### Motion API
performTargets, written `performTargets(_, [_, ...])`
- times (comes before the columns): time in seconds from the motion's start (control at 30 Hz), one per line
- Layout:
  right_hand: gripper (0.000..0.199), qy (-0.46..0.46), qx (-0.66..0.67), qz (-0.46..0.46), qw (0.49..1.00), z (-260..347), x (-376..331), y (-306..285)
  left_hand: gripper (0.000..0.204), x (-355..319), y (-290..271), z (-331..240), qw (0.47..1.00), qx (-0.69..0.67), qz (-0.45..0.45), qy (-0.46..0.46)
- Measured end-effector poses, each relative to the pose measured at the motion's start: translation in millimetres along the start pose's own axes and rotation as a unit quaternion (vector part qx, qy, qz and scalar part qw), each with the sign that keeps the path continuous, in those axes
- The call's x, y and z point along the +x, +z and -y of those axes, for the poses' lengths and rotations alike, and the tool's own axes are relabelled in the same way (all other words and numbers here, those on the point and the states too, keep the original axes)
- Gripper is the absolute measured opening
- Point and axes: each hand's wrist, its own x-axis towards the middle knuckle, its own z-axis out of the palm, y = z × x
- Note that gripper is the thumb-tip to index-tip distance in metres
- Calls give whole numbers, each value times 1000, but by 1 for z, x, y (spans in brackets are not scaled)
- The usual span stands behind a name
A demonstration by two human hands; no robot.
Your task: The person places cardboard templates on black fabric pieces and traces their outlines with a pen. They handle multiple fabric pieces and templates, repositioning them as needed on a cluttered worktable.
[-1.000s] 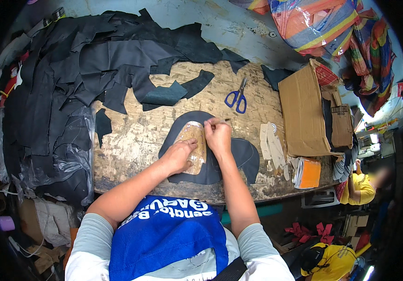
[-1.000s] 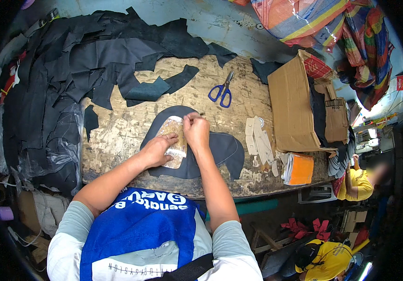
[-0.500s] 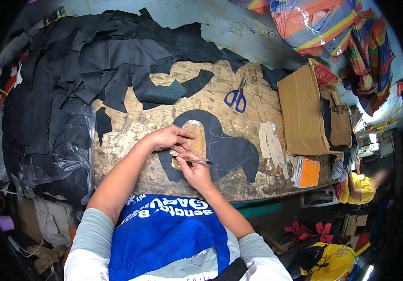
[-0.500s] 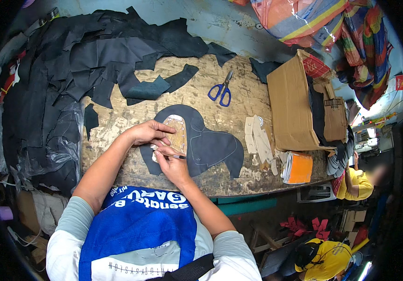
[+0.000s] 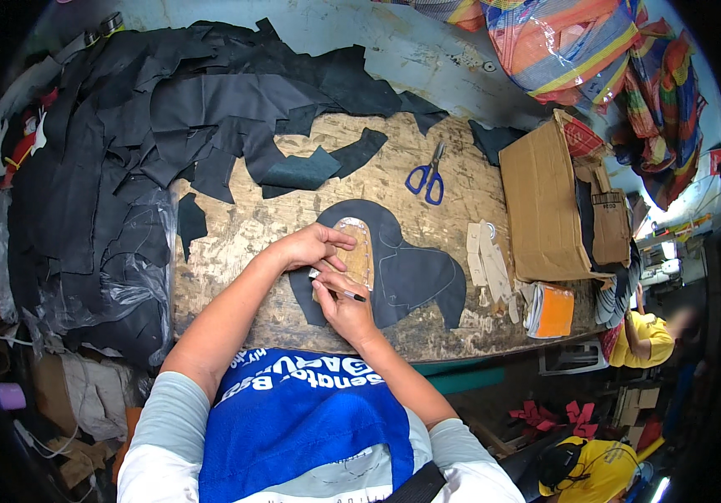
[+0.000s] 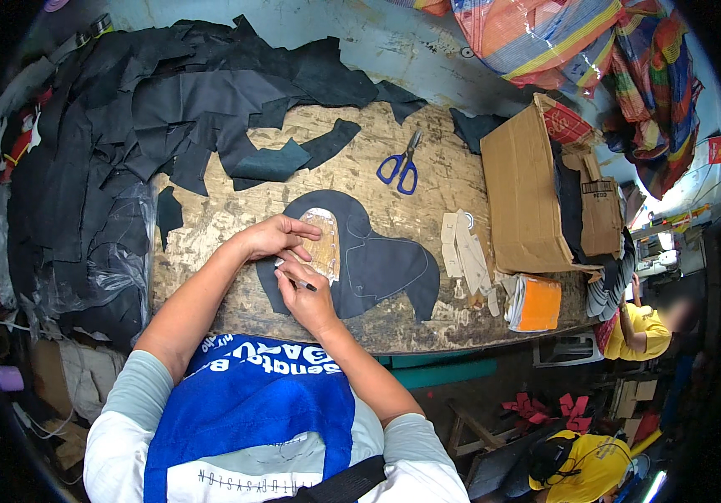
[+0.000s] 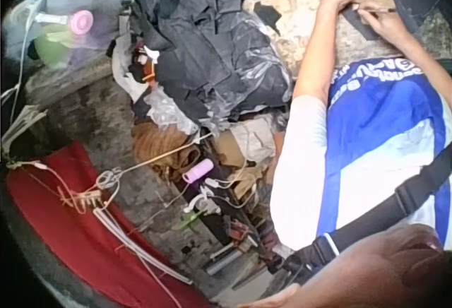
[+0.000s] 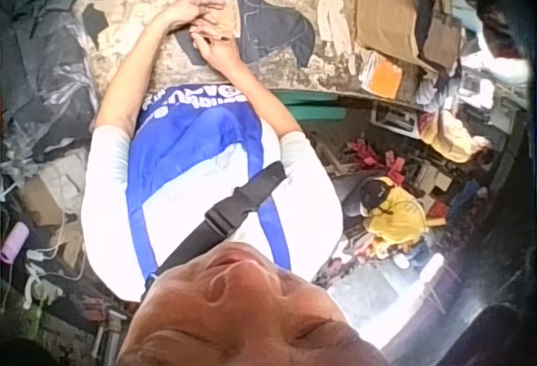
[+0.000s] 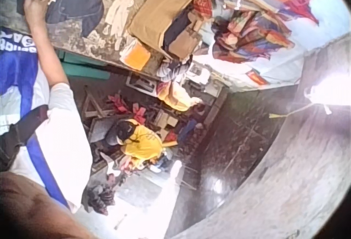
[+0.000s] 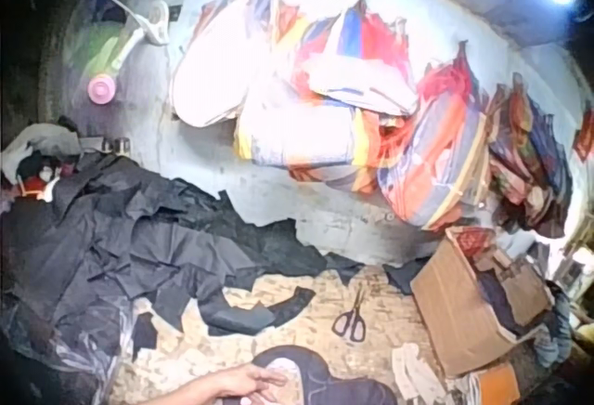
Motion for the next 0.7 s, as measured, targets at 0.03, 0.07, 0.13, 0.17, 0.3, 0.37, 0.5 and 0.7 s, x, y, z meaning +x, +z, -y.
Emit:
performTargets(0.03, [7, -1, 2, -8, 1000, 0, -1, 0, 43, 0, 0, 0, 1000, 5, -1, 0])
performTargets(0.07, [7, 6, -2, -14, 1000, -1, -3, 0, 43, 0, 1, 1, 1000, 10, -5, -3])
performTargets(0.13, [8, 20, -10, -28, 999, 0, -6, 0, 42, 0, 2, 2, 1000, 10, -11, 6])
performTargets(0.17, [8, 8, -20, -23, 1000, 0, -8, 0, 42, 0, 2, 2, 1000, 11, -15, 7])
performTargets(0.3, [8, -31, -72, -12, 997, 6, -25, -9, 61, -4, 9, 7, 976, 212, -23, 52])
performTargets(0.37, [9, -47, -108, -16, 993, 7, -31, -19, 76, -6, 14, 9, 926, 361, -43, 100])
performTargets(0.5, [8, -13, -143, -7, 990, 2, -35, -45, 76, -8, 22, 10, 871, 454, -46, 183])
performTargets(0.7, [11, 53, -83, 69, 993, -8, -29, -67, 73, -8, 25, 7, 866, 464, -51, 179])
